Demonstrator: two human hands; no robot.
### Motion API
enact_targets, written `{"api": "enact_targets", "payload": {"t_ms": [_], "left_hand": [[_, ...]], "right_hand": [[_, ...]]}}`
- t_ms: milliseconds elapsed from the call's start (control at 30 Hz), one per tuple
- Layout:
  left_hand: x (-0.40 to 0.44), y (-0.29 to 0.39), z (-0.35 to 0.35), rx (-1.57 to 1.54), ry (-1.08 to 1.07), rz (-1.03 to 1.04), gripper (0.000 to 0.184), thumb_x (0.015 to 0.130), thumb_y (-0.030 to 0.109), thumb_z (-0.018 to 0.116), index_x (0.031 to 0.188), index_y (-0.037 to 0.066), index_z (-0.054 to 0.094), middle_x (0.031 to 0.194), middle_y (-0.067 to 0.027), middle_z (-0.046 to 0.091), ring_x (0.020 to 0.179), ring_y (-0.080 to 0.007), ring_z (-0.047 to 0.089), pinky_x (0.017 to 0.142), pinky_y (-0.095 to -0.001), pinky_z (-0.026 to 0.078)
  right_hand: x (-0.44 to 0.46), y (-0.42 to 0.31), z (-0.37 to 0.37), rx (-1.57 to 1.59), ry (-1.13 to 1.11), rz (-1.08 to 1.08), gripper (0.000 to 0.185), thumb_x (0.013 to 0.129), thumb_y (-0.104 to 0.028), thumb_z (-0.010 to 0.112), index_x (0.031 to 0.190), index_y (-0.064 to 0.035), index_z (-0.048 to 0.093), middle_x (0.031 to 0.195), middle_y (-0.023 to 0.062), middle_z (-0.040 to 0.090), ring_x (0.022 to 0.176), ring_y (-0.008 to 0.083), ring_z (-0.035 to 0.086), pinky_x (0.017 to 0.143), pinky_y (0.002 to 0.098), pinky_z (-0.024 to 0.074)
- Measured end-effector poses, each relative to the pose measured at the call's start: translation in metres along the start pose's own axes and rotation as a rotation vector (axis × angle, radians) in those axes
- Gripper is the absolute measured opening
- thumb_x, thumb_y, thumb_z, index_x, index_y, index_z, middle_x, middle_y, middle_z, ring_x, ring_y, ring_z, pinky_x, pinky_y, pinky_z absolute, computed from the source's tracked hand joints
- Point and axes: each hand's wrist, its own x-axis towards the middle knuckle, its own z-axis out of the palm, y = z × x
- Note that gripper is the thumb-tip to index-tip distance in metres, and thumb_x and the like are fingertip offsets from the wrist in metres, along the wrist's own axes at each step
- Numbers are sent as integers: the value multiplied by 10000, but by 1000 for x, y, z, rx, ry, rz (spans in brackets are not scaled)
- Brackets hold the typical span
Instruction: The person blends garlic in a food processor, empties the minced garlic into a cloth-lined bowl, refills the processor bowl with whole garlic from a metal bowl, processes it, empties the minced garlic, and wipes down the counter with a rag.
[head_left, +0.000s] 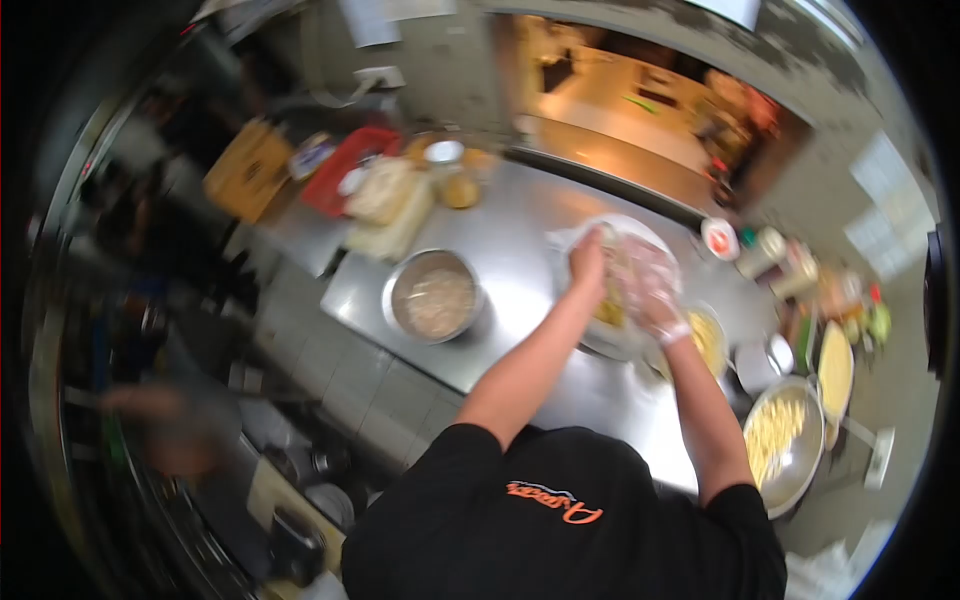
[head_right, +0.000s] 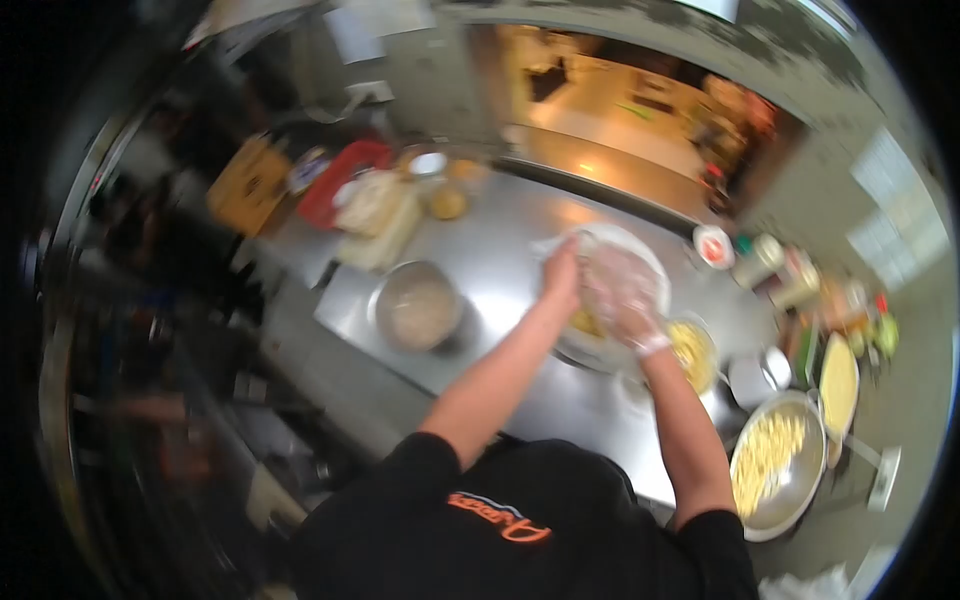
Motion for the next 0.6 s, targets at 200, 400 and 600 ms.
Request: {"api": "enact_targets", "payload": {"t_ms": [200, 400, 600], "left_hand": [[-34, 12, 17, 110, -43, 30, 390, 1007, 283, 516, 1225, -29, 601, 897, -45, 648, 777, -118, 591, 715, -270, 484], [-45, 19, 28, 166, -37, 216, 431, 1024, 290, 481, 1297, -35, 560, 776, 9, 561, 694, -72, 515, 647, -236, 438], [-37, 9, 35, 321, -7, 469, 465, 1022, 290, 480, 1381, -5, 499, 794, 12, 548, 714, -67, 490, 664, -228, 427]], "right_hand": [[10, 25, 20, 793, -109, 442, 541, 1023, -429, 358, 1354, -31, 512, 1337, 189, 551, 1206, 358, 533, 1043, 431, 384], [8, 18, 18, 885, -46, 810, 740, 1023, -561, 180, 1258, -9, 613, 1247, 177, 621, 1145, 273, 538, 1070, 352, 342], [-10, -18, 21, 938, -35, 996, 816, 1012, -587, 146, 1177, 41, 641, 1174, 188, 646, 1059, 299, 584, 1005, 366, 384]]}}
